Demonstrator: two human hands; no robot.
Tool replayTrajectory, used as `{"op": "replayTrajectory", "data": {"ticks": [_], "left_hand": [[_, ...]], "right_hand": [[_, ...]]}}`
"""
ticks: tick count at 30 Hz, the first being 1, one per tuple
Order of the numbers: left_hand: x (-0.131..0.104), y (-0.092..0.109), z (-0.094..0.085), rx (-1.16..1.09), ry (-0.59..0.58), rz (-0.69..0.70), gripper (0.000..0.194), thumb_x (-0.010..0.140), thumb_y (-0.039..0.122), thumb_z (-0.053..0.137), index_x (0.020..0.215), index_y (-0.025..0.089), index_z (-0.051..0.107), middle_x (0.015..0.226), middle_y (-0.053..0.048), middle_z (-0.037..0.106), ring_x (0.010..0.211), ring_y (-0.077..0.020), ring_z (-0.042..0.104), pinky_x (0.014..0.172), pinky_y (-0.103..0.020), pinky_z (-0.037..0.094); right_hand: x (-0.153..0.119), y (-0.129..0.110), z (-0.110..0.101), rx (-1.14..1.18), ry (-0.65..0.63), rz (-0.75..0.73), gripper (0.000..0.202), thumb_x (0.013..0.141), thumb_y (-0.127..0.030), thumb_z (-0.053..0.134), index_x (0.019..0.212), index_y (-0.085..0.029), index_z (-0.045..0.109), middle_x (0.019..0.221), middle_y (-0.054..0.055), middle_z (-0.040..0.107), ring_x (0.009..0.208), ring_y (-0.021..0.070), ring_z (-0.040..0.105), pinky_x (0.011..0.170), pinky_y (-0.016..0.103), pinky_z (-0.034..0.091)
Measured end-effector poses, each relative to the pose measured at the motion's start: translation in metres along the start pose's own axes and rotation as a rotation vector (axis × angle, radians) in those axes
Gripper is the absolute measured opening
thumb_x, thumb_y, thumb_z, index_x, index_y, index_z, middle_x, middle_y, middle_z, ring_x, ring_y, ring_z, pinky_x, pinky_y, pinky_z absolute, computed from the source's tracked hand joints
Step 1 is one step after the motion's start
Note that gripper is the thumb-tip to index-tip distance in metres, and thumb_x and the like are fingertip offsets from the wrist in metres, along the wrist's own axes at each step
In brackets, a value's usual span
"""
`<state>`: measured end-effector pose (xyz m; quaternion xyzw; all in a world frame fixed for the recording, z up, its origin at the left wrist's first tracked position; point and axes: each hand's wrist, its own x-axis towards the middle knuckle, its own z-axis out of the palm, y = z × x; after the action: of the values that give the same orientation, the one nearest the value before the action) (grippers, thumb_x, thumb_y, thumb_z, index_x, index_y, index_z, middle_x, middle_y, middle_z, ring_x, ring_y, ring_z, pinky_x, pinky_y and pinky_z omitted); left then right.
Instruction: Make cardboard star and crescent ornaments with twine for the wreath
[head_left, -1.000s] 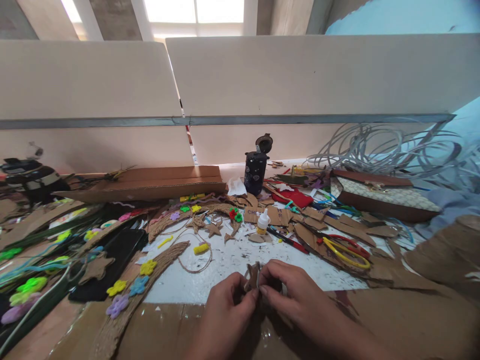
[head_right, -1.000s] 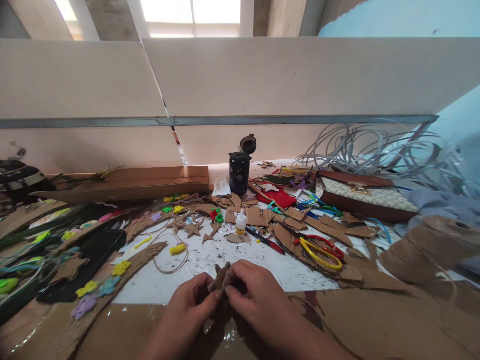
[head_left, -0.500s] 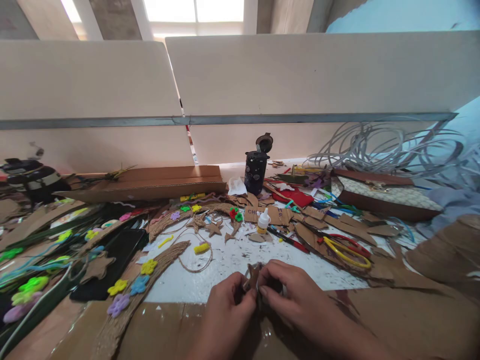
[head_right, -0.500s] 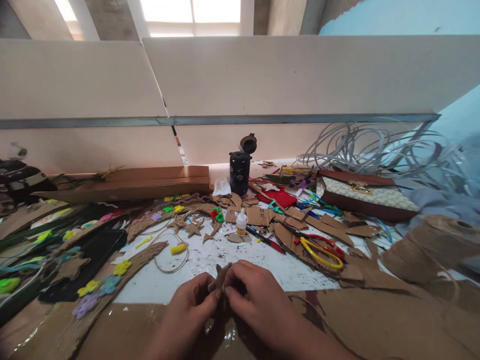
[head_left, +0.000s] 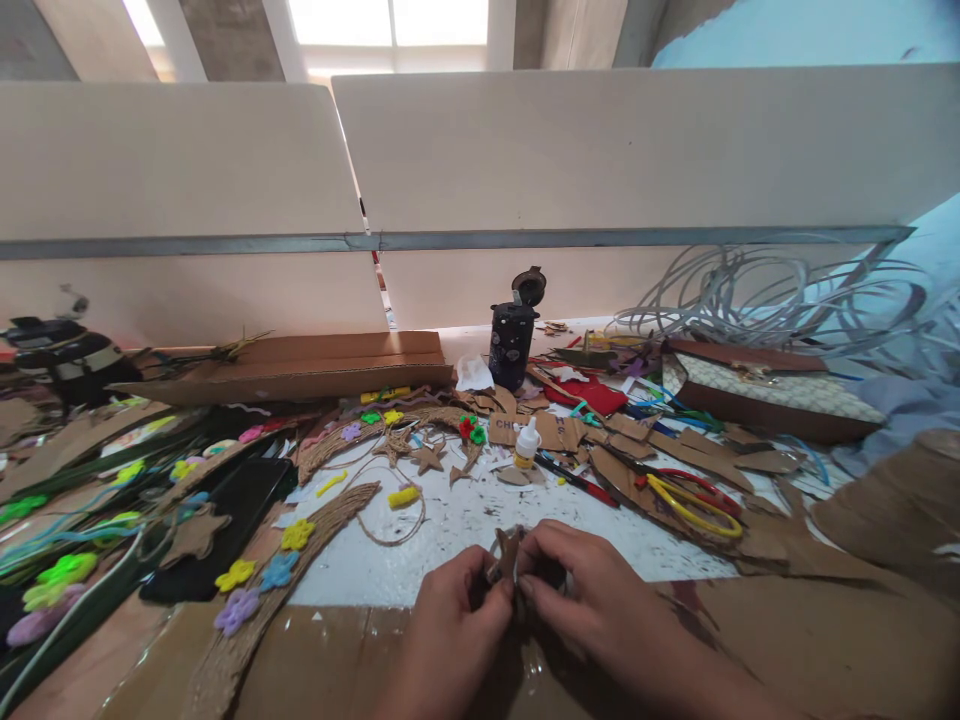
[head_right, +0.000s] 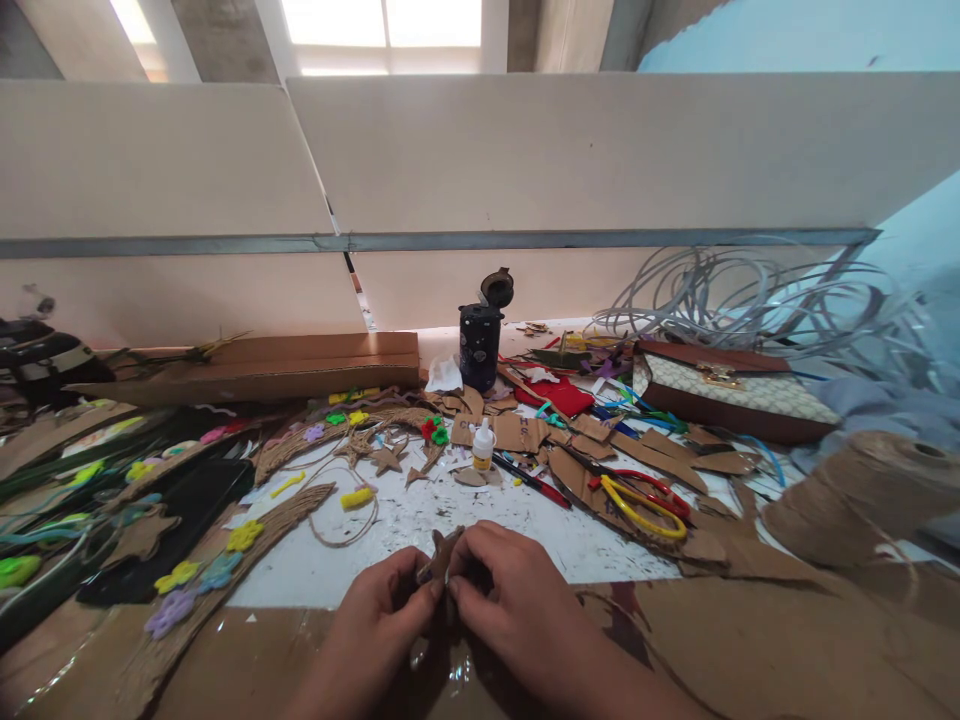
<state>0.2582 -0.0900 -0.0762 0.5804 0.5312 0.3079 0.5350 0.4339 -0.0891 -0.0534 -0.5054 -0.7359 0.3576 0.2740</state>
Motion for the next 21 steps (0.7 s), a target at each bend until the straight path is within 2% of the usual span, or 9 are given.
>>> {"op": "replayTrajectory", "data": {"ticks": [11,21], "left_hand": [[0.002,-0.0044,-0.0007,0.056,0.007,0.001,0.025,0.08,0.042,0.054,0.069,0.021,0.047,0.067,0.001,0.047,0.068,-0.0163,0.042,0.061,-0.03,0.029],[0.0006,-0.0012,0.001,-0.013,0.0,-0.007,0.022,0.078,0.041,0.054,0.069,0.02,0.05,0.068,-0.001,0.05,0.068,-0.0175,0.046,0.062,-0.031,0.03]], "right_hand": [[-0.0017,-0.0012,-0.0006,0.002,-0.005,0.014,0.012,0.082,-0.007,0.055,0.079,-0.018,0.06,0.082,0.0,0.063,0.078,0.0159,0.057,0.07,0.027,0.04],[-0.0008,-0.0013,0.0008,0.0,-0.008,0.015,0.013,0.081,-0.006,0.055,0.079,-0.018,0.059,0.082,0.001,0.063,0.078,0.016,0.056,0.071,0.027,0.04]]}}
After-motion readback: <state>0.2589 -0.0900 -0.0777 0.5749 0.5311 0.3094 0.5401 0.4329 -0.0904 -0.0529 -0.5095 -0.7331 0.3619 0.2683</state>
